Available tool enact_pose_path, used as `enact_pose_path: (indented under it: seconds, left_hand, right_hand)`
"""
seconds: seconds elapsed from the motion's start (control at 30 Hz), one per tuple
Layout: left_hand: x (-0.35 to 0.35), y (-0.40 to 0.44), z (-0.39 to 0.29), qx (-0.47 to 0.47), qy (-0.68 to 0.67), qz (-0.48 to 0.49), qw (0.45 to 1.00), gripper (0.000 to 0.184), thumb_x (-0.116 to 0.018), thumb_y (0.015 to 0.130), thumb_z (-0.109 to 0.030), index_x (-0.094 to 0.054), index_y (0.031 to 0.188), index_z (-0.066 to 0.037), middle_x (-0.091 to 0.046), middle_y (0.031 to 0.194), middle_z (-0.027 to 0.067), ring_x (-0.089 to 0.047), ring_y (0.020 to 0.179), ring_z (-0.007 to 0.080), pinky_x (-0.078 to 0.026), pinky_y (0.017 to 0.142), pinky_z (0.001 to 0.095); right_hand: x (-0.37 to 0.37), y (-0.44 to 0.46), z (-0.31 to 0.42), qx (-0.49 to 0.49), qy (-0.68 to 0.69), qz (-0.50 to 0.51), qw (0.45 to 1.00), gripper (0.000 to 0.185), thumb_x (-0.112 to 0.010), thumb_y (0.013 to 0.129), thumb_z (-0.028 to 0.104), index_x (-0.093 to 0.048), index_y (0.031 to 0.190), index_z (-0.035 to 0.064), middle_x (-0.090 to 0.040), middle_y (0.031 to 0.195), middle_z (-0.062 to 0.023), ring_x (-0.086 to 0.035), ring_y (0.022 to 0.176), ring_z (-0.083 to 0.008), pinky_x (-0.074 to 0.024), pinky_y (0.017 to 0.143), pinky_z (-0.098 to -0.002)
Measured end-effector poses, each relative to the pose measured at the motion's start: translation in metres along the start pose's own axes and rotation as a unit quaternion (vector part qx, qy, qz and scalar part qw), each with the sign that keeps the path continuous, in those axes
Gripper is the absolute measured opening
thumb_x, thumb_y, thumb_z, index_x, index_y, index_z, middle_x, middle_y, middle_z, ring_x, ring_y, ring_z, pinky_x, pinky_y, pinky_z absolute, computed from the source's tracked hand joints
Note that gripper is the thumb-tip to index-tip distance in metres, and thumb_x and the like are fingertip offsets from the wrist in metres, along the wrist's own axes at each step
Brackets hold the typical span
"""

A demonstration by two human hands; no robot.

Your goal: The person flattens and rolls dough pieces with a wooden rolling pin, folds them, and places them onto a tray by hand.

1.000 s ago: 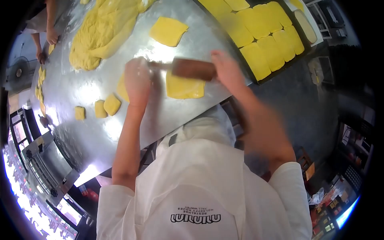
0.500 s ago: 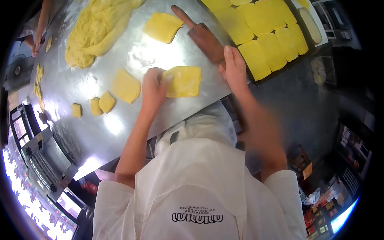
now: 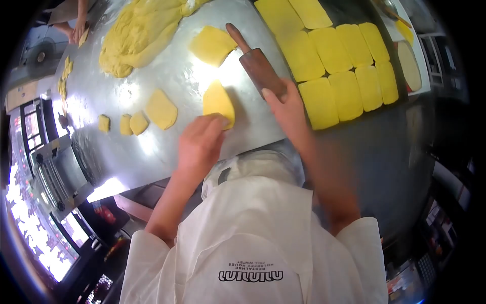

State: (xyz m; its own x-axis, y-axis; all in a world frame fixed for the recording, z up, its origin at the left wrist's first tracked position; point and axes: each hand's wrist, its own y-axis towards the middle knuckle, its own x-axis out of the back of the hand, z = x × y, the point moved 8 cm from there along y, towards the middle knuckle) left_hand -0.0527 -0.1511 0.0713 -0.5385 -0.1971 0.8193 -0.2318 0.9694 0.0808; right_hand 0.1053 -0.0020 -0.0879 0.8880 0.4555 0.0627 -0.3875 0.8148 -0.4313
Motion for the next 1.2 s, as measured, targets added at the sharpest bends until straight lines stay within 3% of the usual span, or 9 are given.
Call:
enact_pose_path:
  seconds: [0.07,0.2,0.3,0.5,0.6,0.7,0.8,0.93,1.2]
  left_hand:
    - [-0.031,-0.013,0.014,0.034,-0.031,0.017,0.999,0.039,-0.079,0.082,0.0,-0.069,0.119,-0.004,-0.071,0.114,0.0161,-0.067,0.104,0.0369,-0.054,0.09,0.0417]
    - [-0.038,-0.015,0.075,0.075,-0.083,-0.15,0.982,0.042,-0.08,0.083,-0.003,-0.068,0.124,-0.004,-0.07,0.113,0.0169,-0.064,0.111,0.0384,-0.052,0.097,0.0434]
    - [-0.028,0.033,0.08,0.012,-0.069,-0.16,0.985,0.039,-0.081,0.082,-0.005,-0.07,0.119,-0.005,-0.069,0.11,0.0163,-0.062,0.111,0.0377,-0.05,0.1,0.0443]
    - [-0.077,0.074,0.097,0.01,-0.027,0.053,0.998,0.04,-0.083,0.078,-0.01,-0.07,0.115,-0.006,-0.069,0.108,0.0134,-0.062,0.106,0.0363,-0.05,0.096,0.0459]
    - [-0.076,0.072,0.099,-0.002,-0.022,0.062,0.998,0.04,-0.083,0.079,-0.012,-0.07,0.116,-0.005,-0.071,0.11,0.0108,-0.063,0.11,0.033,-0.049,0.098,0.044]
    - [-0.061,0.069,0.107,0.049,-0.123,0.083,0.988,0.056,-0.084,0.078,-0.016,-0.064,0.129,-0.003,-0.067,0.128,0.0156,-0.06,0.123,0.0363,-0.047,0.106,0.046]
    - [-0.035,0.045,0.077,-0.024,-0.013,-0.004,1.0,0.083,-0.087,0.078,-0.027,-0.05,0.147,-0.001,-0.052,0.15,0.0215,-0.048,0.141,0.0408,-0.04,0.116,0.0494]
    - [-0.073,0.007,0.048,-0.129,0.001,0.096,0.987,0.106,-0.086,0.076,-0.047,-0.035,0.156,0.002,-0.037,0.162,0.0226,-0.033,0.151,0.0422,-0.03,0.123,0.0517]
    - [-0.093,0.0,0.041,-0.117,0.065,0.066,0.989,0.097,-0.074,0.086,-0.052,-0.035,0.156,0.003,-0.037,0.162,0.0214,-0.033,0.151,0.0398,-0.028,0.123,0.0527]
  right_hand:
    - [-0.001,-0.002,0.0,0.007,0.008,0.016,1.0,0.066,-0.072,0.098,0.034,-0.044,0.147,-0.0011,-0.061,0.075,-0.0002,-0.049,0.057,-0.0061,-0.0381,0.05,-0.0247]
    - [0.0,-0.013,0.014,-0.051,0.003,0.046,0.998,0.067,-0.071,0.099,0.033,-0.041,0.15,-0.0011,-0.059,0.075,0.0005,-0.048,0.058,-0.0057,-0.038,0.05,-0.024]
    - [-0.002,-0.015,0.014,-0.051,0.0,0.05,0.997,0.068,-0.07,0.1,0.033,-0.04,0.151,-0.0006,-0.056,0.073,0.001,-0.047,0.057,-0.0055,-0.0377,0.05,-0.0236]
    - [-0.003,-0.017,0.021,-0.035,-0.016,0.035,0.999,0.064,-0.07,0.1,0.034,-0.043,0.148,0.0009,-0.055,0.069,0.0013,-0.046,0.052,-0.0056,-0.0363,0.047,-0.0234]
    - [-0.004,-0.017,0.021,-0.026,-0.02,0.021,0.999,0.061,-0.07,0.1,0.034,-0.046,0.145,0.0017,-0.055,0.067,0.0012,-0.045,0.05,-0.0059,-0.0354,0.045,-0.0237]
    - [-0.004,-0.016,0.018,-0.021,-0.006,0.009,1.0,0.059,-0.071,0.099,0.035,-0.049,0.143,0.002,-0.055,0.067,0.001,-0.045,0.048,-0.0061,-0.035,0.044,-0.0238]
    - [-0.002,-0.019,0.02,-0.026,0.006,-0.005,1.0,0.061,-0.072,0.098,0.035,-0.048,0.144,0.0018,-0.055,0.067,0.0008,-0.044,0.047,-0.0062,-0.0349,0.043,-0.0239]
    - [-0.002,-0.014,0.013,-0.025,0.001,-0.018,1.0,0.066,-0.074,0.097,0.036,-0.047,0.146,0.0016,-0.055,0.066,0.0006,-0.044,0.046,-0.0063,-0.0342,0.042,-0.024]
    - [-0.004,-0.016,0.007,-0.017,0.016,-0.039,0.999,0.066,-0.074,0.097,0.036,-0.047,0.146,0.002,-0.055,0.064,0.0003,-0.043,0.044,-0.0063,-0.0328,0.04,-0.0244]
